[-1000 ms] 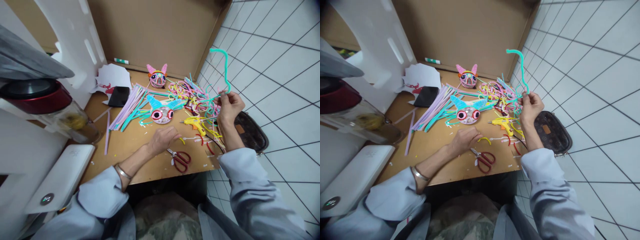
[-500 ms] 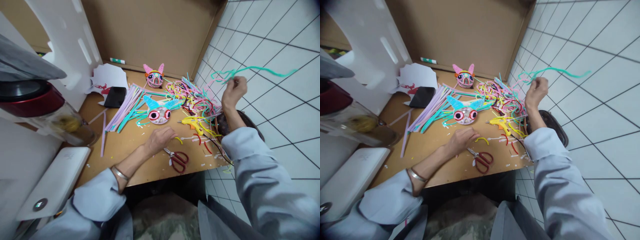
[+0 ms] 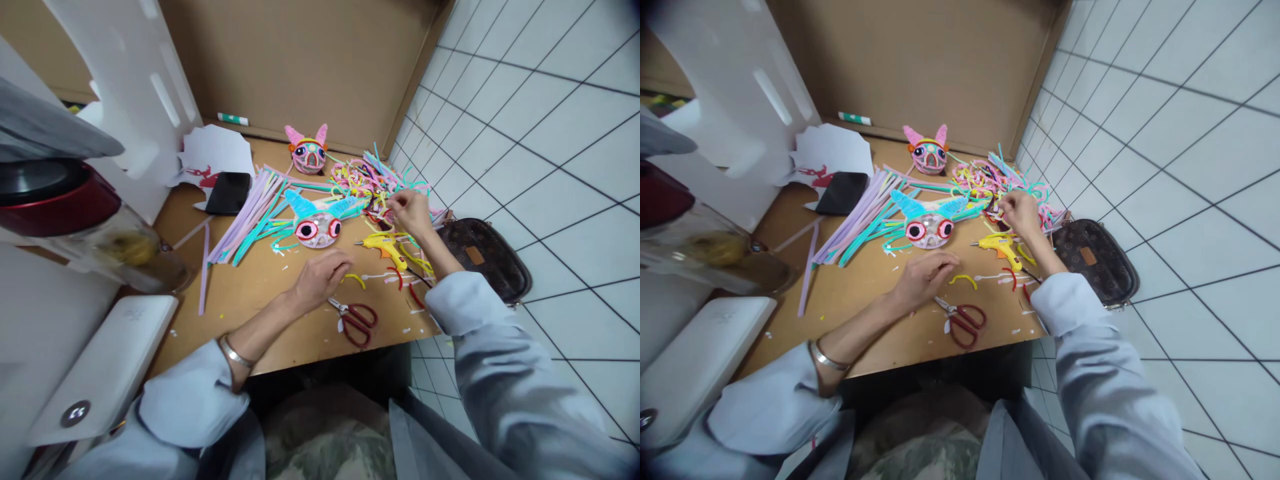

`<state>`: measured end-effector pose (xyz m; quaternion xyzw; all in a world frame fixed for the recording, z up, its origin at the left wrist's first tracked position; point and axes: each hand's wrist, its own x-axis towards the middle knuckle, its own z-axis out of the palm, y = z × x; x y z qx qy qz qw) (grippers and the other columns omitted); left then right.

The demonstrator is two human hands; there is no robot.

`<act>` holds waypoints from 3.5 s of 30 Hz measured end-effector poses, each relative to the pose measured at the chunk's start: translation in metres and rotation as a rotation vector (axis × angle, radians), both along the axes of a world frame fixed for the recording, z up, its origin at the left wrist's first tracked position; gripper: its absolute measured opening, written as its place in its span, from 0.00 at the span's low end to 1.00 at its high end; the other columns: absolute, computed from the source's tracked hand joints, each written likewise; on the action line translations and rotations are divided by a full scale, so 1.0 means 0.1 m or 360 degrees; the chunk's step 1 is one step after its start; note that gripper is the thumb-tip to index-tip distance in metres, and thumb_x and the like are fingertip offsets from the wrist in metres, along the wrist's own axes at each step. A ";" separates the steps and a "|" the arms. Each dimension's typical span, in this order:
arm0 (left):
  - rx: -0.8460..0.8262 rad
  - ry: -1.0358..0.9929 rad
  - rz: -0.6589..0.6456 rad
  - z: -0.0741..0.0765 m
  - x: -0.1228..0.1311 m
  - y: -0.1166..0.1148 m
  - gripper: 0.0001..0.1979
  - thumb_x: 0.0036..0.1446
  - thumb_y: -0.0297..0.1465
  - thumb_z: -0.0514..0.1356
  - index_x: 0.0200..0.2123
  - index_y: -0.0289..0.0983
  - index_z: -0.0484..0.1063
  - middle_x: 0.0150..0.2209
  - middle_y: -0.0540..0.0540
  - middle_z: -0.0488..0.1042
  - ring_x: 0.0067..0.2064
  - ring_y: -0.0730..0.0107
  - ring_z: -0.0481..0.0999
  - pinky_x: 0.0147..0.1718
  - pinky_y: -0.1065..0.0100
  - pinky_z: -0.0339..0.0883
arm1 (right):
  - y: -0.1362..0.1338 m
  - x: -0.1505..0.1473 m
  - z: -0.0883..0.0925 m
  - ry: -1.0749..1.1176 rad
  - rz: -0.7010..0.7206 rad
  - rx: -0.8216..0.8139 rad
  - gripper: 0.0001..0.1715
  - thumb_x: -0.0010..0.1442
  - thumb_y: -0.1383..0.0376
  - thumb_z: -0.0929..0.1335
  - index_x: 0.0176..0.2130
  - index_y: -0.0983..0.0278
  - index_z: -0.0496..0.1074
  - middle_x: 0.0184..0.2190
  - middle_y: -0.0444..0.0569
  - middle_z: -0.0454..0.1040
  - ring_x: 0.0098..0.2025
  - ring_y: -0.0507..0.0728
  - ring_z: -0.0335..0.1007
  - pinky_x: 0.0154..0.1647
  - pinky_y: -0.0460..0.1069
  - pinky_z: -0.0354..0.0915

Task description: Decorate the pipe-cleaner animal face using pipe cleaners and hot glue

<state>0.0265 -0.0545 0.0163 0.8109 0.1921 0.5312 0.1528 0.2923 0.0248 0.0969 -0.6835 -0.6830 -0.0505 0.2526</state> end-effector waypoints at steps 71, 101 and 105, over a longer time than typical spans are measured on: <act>-0.0613 -0.0181 0.1368 -0.12 -0.88 1.02 0.02 0.58 0.28 0.56 0.32 0.39 0.66 0.38 0.39 0.73 0.44 0.55 0.72 0.48 0.56 0.65 | -1.19 -0.95 -0.55 0.0798 0.0631 -0.0189 0.06 0.59 0.64 0.69 0.33 0.62 0.78 0.29 0.48 0.77 0.30 0.54 0.69 0.31 0.48 0.65; 0.0245 -0.0342 -0.0027 0.37 -0.30 0.04 0.09 0.69 0.33 0.53 0.35 0.38 0.67 0.31 0.47 0.77 0.31 0.73 0.77 0.32 0.70 0.69 | -2.13 -1.44 -0.06 -0.0254 0.0399 0.0444 0.29 0.66 0.68 0.67 0.63 0.47 0.65 0.52 0.50 0.78 0.60 0.64 0.70 0.67 0.66 0.53; 0.0296 -0.0292 -0.0031 0.30 -0.23 -0.03 0.06 0.68 0.29 0.53 0.37 0.38 0.68 0.30 0.48 0.78 0.30 0.74 0.76 0.32 0.73 0.69 | -2.04 -1.30 -0.15 -0.0244 0.0305 0.0399 0.18 0.68 0.68 0.63 0.55 0.60 0.72 0.32 0.49 0.79 0.37 0.58 0.75 0.49 0.55 0.67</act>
